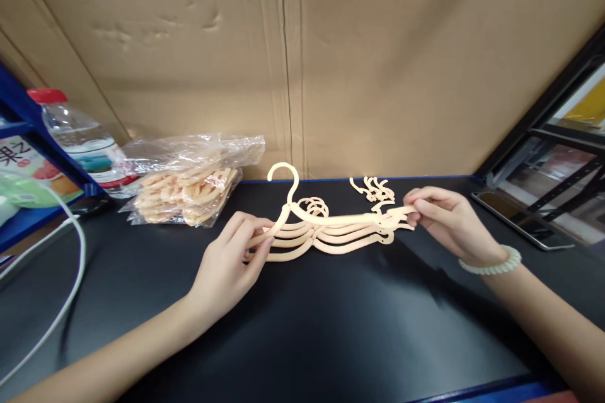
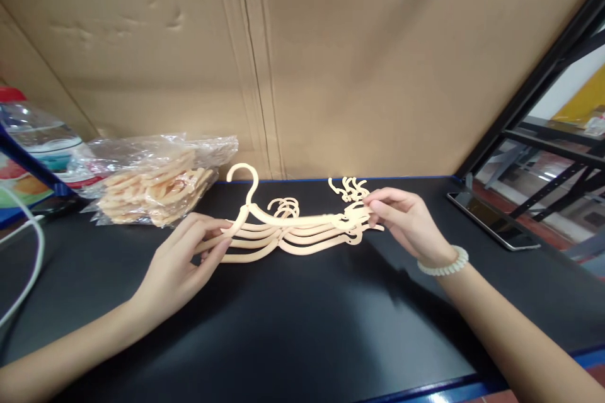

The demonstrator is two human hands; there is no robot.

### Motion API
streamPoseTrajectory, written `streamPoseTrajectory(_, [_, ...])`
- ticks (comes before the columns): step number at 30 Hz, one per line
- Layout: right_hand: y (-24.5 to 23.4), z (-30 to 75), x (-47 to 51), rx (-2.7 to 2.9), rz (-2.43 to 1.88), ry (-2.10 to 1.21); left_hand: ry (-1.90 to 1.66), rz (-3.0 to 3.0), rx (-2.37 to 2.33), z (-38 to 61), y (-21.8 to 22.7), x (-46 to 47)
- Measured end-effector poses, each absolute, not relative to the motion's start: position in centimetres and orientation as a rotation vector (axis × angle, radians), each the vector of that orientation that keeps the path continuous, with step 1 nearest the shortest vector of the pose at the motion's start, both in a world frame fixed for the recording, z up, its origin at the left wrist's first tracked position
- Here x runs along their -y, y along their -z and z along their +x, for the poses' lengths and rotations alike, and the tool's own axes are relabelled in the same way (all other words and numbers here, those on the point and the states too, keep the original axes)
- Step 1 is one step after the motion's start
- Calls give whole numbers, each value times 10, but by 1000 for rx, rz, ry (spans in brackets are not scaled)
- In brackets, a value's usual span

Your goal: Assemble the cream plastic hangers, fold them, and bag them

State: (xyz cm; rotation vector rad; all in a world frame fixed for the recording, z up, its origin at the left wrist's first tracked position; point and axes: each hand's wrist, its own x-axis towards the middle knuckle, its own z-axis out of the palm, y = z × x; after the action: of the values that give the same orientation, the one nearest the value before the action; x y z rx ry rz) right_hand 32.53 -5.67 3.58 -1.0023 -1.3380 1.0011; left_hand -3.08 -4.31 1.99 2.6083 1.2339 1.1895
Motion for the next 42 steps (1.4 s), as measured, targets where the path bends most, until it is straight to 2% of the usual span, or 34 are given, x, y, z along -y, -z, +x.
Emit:
streamPoseTrajectory(5, [-43, 351, 49, 1505, -1213, -917, -1075, 2739, -1166, -34, -17, 43])
streamPoseTrajectory(11, [-48, 362, 48, 1979, -1432, -1061, -765, 2904, -1034, -31, -10, 49])
streamPoseTrajectory(14, [-44, 363, 45, 2058, -1484, -987, -717, 2939, -1036, -29, -8, 51])
streamPoseTrajectory(19, [-35, 367, 40, 2145, -1621, -706, -734, 2975, -1091, -30, -5, 49])
streamPoseTrajectory(22, [-32, 354, 44, 2158, -1672, -355, -752, 2972, -1120, -29, -4, 50])
streamPoseTrajectory(25, [-25, 320, 56, 2102, -1540, 37, -718, 2967, -1125, -24, -4, 53])
streamPoseTrajectory(28, [-13, 283, 68, 2361, -1348, 144, -655, 2986, -1149, -22, -2, 55])
streamPoseTrajectory(34, [3, 266, 71, 2658, -1455, 99, -548, 3002, -1274, -30, 8, 45])
streamPoseTrajectory(42, [11, 296, 41, 2553, -1529, 26, -435, 2919, -1315, -32, 9, 28])
